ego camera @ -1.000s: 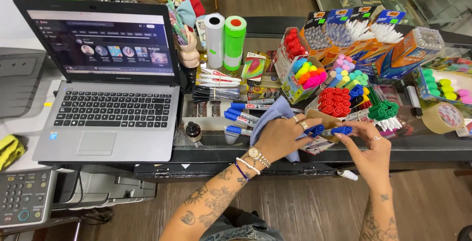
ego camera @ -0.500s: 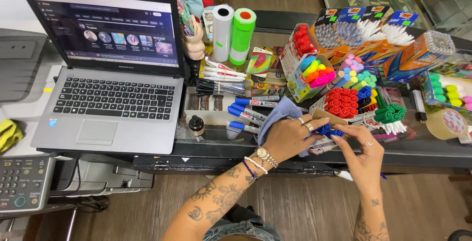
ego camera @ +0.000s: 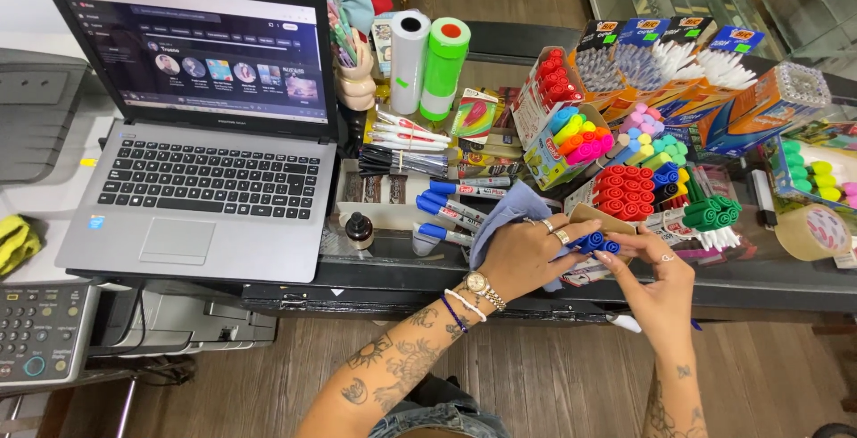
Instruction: Organize markers and stationery items on a service counter and wipe the surface with a cloth.
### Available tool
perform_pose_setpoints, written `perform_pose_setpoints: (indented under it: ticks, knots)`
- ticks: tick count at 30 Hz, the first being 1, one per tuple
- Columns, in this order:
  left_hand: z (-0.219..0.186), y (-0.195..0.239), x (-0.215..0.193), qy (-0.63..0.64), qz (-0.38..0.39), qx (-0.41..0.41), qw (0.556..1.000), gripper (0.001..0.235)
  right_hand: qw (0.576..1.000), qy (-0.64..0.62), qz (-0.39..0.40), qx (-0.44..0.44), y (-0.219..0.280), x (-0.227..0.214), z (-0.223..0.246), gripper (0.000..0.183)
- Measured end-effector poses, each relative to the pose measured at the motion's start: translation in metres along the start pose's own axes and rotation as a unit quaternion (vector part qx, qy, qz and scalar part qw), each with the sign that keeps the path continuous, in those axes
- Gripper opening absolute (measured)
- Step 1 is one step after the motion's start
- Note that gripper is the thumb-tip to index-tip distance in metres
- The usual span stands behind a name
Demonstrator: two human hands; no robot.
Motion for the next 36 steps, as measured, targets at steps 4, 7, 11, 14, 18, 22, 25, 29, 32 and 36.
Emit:
perform_pose_setpoints:
  ticks: [4, 7, 11, 14, 18, 22, 25, 29, 32, 36]
  knots:
    - [0.000, 0.001, -0.001, 0.017, 0.019, -0.009, 1.000, 0.044, 0.997, 0.081, 0.017, -0.002, 0.002, 0.002, -0.005, 0.028]
    - [0.002, 0.002, 0.000, 0.016, 0.019, -0.009, 1.000, 0.045, 0.993, 0.116, 0.025, -0.004, 0.006, 0.001, 0.004, 0.027]
    - [0.004, 0.001, -0.002, 0.023, 0.029, -0.010, 0.999, 0.049, 0.992, 0.115, 0.045, 0.012, 0.003, -0.001, 0.027, 0.026]
    - [0.000, -0.010, -0.035, 0.117, 0.085, -0.083, 0.986, 0.072, 0.995, 0.094, 0.032, -0.014, 0.002, -0.003, 0.028, 0.050]
    - [-0.005, 0.004, -0.093, 0.170, 0.154, -0.266, 0.936, 0.122, 0.994, 0.091, 0.058, 0.020, 0.007, -0.014, 0.048, 0.058]
    - [0.015, 0.071, -0.116, 0.374, 0.087, -0.350, 0.855, 0.110, 0.987, 0.145, 0.035, -0.052, 0.019, -0.008, 0.033, 0.071]
    - [0.022, 0.119, -0.119, 0.472, 0.060, -0.436, 0.764, 0.083, 0.980, 0.184, 0.018, -0.075, 0.024, -0.001, 0.033, 0.075]
    - [0.034, 0.187, -0.112, 0.566, -0.088, -0.669, 0.473, 0.030, 0.976, 0.204, -0.037, -0.072, 0.025, -0.002, 0.049, 0.076]
    - [0.038, 0.205, -0.141, 0.538, -0.158, -0.721, 0.407, 0.041, 0.972, 0.204, -0.069, -0.091, 0.037, 0.004, 0.049, 0.074]
    - [0.033, 0.218, -0.167, 0.530, -0.188, -0.737, 0.375, 0.049, 0.974, 0.179, -0.065, -0.120, 0.043, 0.052, 0.069, 0.043]
Point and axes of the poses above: each hand's wrist, its own y-axis away from the middle knuckle, its own x-axis out of the palm, z = x × y, the point moved 1 cm from there along -y, towards the middle knuckle, and after that the axes turned 4 degrees about -x, right-handed, at the moved point
